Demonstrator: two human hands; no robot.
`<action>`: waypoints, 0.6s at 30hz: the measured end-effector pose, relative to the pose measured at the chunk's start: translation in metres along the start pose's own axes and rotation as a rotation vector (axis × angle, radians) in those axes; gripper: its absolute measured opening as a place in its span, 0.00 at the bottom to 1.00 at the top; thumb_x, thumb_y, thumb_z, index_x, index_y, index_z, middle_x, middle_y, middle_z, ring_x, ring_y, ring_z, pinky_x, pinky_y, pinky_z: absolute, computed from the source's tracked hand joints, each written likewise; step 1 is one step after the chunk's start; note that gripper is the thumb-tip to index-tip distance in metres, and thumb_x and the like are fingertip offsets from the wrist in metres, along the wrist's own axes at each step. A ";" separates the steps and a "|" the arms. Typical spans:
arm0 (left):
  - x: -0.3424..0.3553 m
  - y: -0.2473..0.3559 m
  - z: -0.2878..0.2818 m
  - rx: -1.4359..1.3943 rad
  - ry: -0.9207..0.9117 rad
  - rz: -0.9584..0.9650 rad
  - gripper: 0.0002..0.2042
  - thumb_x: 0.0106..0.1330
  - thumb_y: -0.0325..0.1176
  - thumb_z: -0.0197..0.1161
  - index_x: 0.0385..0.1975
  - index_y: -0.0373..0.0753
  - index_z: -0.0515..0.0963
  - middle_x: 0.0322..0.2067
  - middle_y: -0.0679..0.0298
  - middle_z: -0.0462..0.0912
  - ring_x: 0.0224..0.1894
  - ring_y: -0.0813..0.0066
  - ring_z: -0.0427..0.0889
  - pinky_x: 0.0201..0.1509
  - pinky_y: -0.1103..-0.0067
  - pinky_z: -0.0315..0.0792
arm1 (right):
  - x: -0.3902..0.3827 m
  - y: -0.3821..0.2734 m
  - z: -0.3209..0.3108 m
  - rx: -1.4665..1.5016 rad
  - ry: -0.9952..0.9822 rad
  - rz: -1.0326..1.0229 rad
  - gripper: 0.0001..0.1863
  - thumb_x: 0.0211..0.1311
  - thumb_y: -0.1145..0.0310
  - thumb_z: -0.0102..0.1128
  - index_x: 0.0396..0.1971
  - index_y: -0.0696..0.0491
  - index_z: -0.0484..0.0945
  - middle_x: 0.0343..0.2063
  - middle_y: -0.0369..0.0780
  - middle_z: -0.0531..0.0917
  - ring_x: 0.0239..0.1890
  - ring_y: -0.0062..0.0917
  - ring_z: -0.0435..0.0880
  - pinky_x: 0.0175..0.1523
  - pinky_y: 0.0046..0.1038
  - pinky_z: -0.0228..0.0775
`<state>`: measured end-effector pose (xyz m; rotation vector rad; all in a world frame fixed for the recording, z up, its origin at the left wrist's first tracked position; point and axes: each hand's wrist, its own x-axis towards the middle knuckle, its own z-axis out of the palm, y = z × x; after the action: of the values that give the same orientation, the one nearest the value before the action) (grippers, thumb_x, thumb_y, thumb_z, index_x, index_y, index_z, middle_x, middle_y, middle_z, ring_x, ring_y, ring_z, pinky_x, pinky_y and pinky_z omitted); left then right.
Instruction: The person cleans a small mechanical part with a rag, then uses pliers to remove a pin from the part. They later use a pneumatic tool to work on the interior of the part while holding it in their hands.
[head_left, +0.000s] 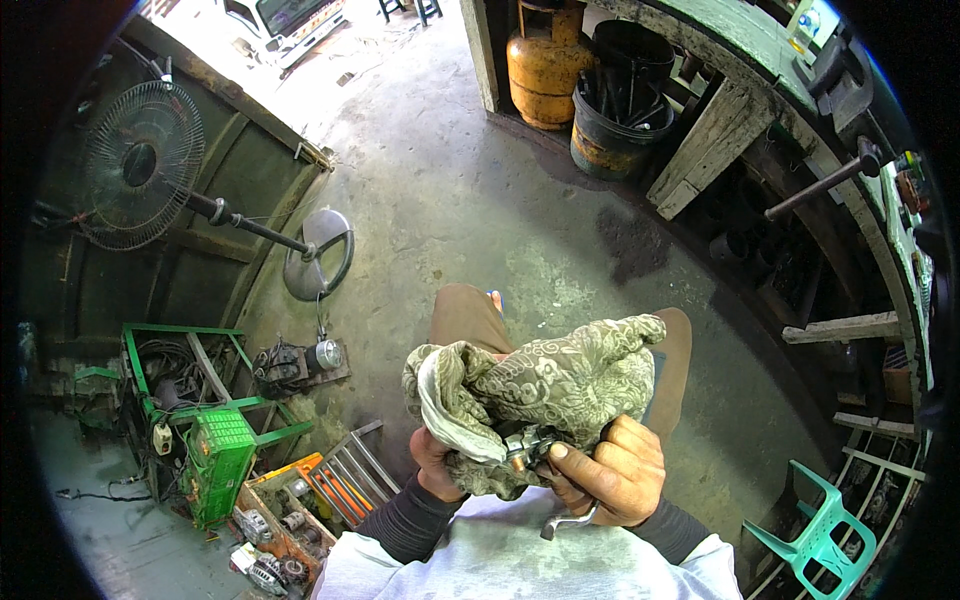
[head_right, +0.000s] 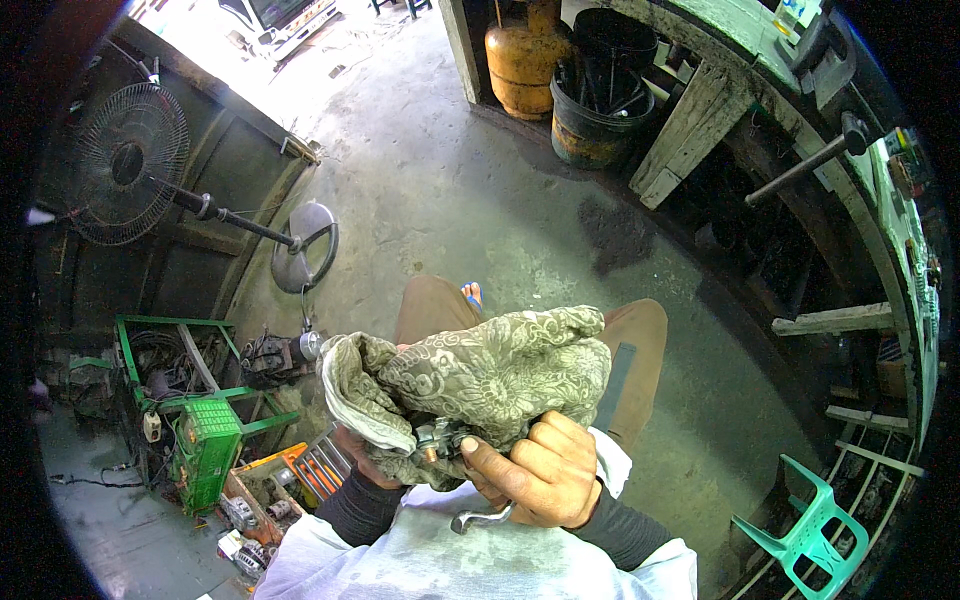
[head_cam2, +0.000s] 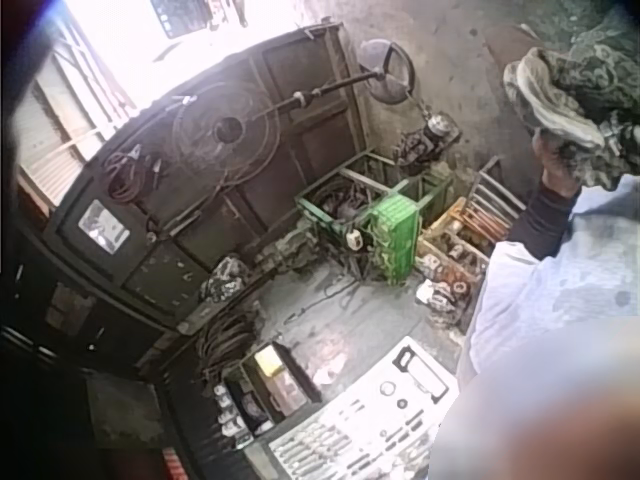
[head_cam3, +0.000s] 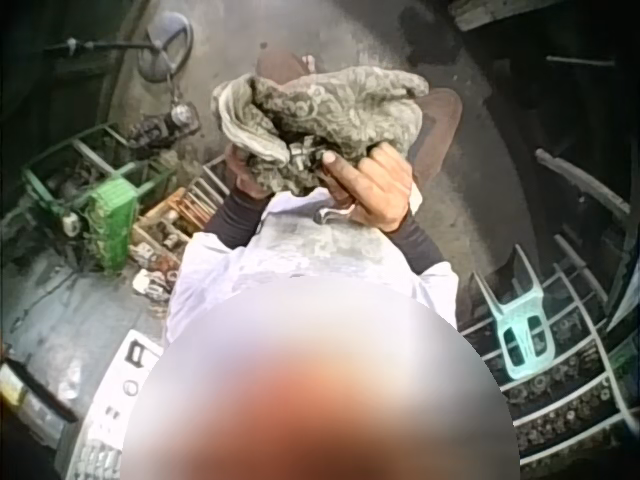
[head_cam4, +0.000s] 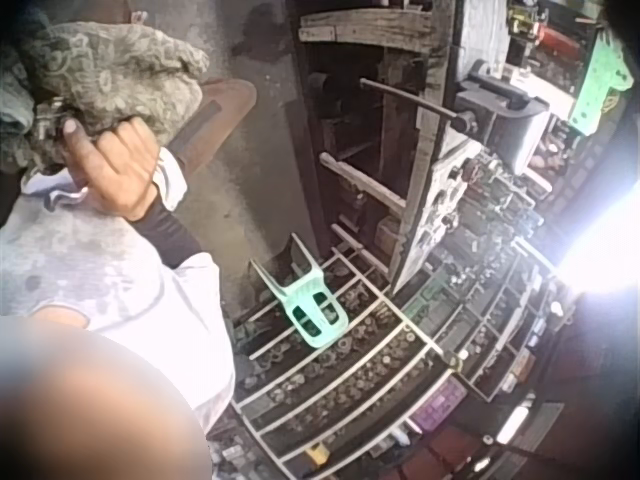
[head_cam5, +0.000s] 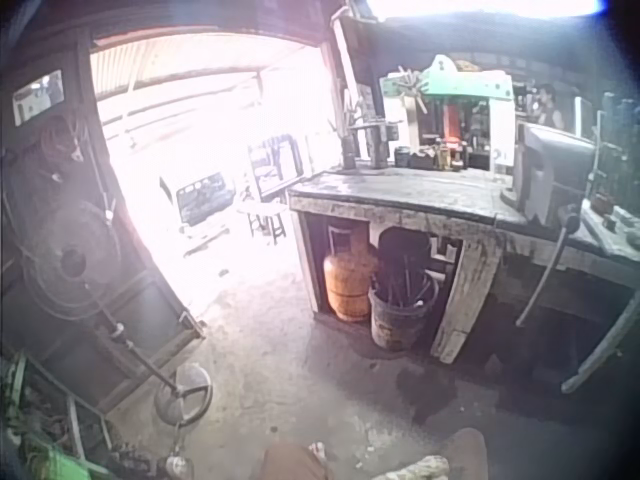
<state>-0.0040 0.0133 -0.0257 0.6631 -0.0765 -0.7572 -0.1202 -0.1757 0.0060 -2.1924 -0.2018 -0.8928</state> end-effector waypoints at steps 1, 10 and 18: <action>-0.002 0.000 -0.001 -0.039 -0.003 0.011 0.39 0.65 0.54 0.61 0.69 0.27 0.67 0.64 0.46 0.77 0.64 0.54 0.80 0.73 0.58 0.73 | 0.000 0.000 0.000 -0.002 0.002 -0.001 0.26 0.46 0.73 0.80 0.50 0.56 0.88 0.16 0.28 0.64 0.18 0.21 0.64 0.25 0.28 0.56; -0.013 0.000 -0.014 0.067 0.116 0.021 0.24 0.66 0.35 0.64 0.58 0.26 0.78 0.56 0.50 0.85 0.56 0.60 0.85 0.68 0.65 0.78 | 0.002 -0.001 -0.001 -0.014 -0.004 0.010 0.26 0.46 0.75 0.80 0.50 0.56 0.87 0.16 0.28 0.65 0.17 0.22 0.64 0.25 0.28 0.56; -0.005 -0.007 -0.011 0.437 -0.073 0.241 0.14 0.71 0.30 0.62 0.52 0.29 0.83 0.52 0.54 0.87 0.55 0.64 0.85 0.65 0.68 0.78 | 0.003 0.001 0.005 0.043 0.048 0.067 0.23 0.48 0.73 0.81 0.47 0.57 0.87 0.15 0.30 0.68 0.16 0.24 0.66 0.24 0.29 0.57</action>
<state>-0.0085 0.0182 -0.0383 1.0200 -0.3902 -0.5330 -0.1145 -0.1737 0.0048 -2.1233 -0.1221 -0.8950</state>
